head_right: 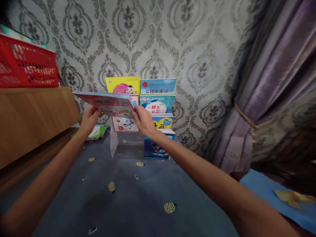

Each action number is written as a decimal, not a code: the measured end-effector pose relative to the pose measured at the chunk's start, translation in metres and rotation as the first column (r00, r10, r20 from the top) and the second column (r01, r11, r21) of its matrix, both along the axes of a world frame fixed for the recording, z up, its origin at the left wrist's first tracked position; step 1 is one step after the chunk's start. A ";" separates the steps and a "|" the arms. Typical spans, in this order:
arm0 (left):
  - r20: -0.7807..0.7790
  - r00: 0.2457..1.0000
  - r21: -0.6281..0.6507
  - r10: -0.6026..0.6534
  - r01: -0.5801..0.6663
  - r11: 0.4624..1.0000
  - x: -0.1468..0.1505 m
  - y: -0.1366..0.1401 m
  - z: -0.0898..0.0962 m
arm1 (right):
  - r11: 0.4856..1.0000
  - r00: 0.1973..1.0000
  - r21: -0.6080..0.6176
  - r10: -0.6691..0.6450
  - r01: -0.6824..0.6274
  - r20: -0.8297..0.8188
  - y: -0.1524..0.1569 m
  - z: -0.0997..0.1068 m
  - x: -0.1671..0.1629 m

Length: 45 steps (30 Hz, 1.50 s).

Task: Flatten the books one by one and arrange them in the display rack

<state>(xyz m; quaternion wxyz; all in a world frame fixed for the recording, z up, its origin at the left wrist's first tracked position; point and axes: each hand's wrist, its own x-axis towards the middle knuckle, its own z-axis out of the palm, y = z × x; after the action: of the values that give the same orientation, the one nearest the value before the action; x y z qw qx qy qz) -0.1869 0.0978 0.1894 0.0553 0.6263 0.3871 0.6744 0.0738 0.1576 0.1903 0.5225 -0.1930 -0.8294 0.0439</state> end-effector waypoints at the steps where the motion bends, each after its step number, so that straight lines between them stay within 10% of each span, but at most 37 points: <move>1: -0.011 1.000 -0.002 -0.012 0.012 1.000 0.000 0.003 0.004 | 1.000 1.000 -0.005 -0.005 0.005 -0.006 0.006 0.004 -0.001; 24: 0.059 0.993 -0.181 -0.103 0.112 0.977 -0.002 0.037 -0.027 | 0.987 0.999 -0.160 -0.022 0.028 0.037 0.044 -0.011 -0.004; 32: 0.062 0.994 -0.224 -0.091 0.102 0.969 -0.008 0.051 -0.038 | 0.999 0.997 -0.025 -0.029 0.028 -0.070 0.036 -0.009 -0.006; 45: -0.268 0.900 -0.171 0.343 -0.395 0.903 -0.008 0.047 -0.044 | 0.991 0.995 0.135 -0.010 0.023 -0.095 0.036 -0.016 -0.005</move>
<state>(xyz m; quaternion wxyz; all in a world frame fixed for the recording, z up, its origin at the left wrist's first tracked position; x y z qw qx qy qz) -0.1953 0.1443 0.1454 -0.0505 0.6055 0.5754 0.5475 0.0688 0.1938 0.1742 0.5733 -0.1617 -0.8032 -0.0078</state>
